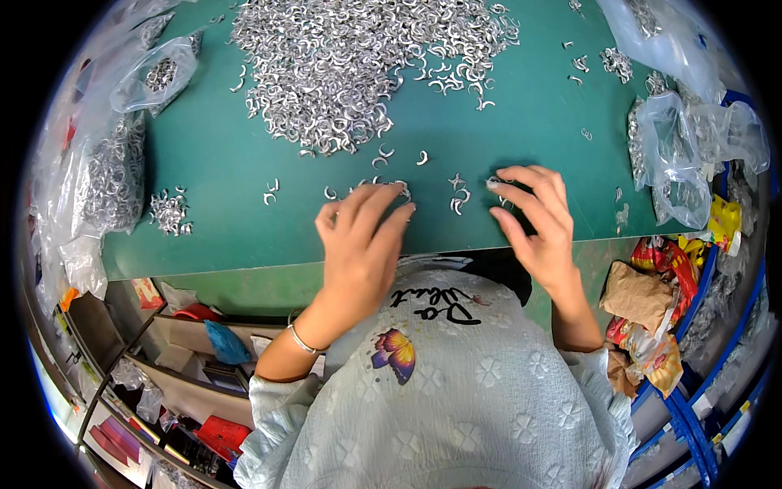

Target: The person sorts small crescent-shaped metal pieces by hand on a green workbench, placing them into plastic bags and spreading them across the table surface.

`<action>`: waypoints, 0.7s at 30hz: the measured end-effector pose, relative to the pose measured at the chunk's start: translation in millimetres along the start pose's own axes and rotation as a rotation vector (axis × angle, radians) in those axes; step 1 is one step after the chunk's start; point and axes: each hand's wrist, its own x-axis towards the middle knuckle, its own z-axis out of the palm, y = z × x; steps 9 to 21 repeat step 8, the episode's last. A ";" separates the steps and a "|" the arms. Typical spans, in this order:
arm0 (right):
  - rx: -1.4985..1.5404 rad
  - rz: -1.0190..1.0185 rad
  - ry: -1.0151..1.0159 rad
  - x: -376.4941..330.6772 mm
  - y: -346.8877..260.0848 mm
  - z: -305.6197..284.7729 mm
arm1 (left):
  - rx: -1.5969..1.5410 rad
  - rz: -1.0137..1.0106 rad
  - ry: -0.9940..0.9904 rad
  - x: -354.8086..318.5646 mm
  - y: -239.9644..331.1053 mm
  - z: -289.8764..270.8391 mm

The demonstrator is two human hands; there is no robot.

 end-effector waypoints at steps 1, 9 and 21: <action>-0.030 -0.011 -0.030 0.1 -5.2 1.3 | 0.007 0.010 0.005 4.5 8.2 3.2; -0.019 0.024 -0.041 -7.6 -2.7 0.8 | 0.000 0.004 0.008 3.8 3.9 11.2; -0.019 0.024 -0.041 -7.6 -2.7 0.8 | 0.000 0.004 0.008 3.8 3.9 11.2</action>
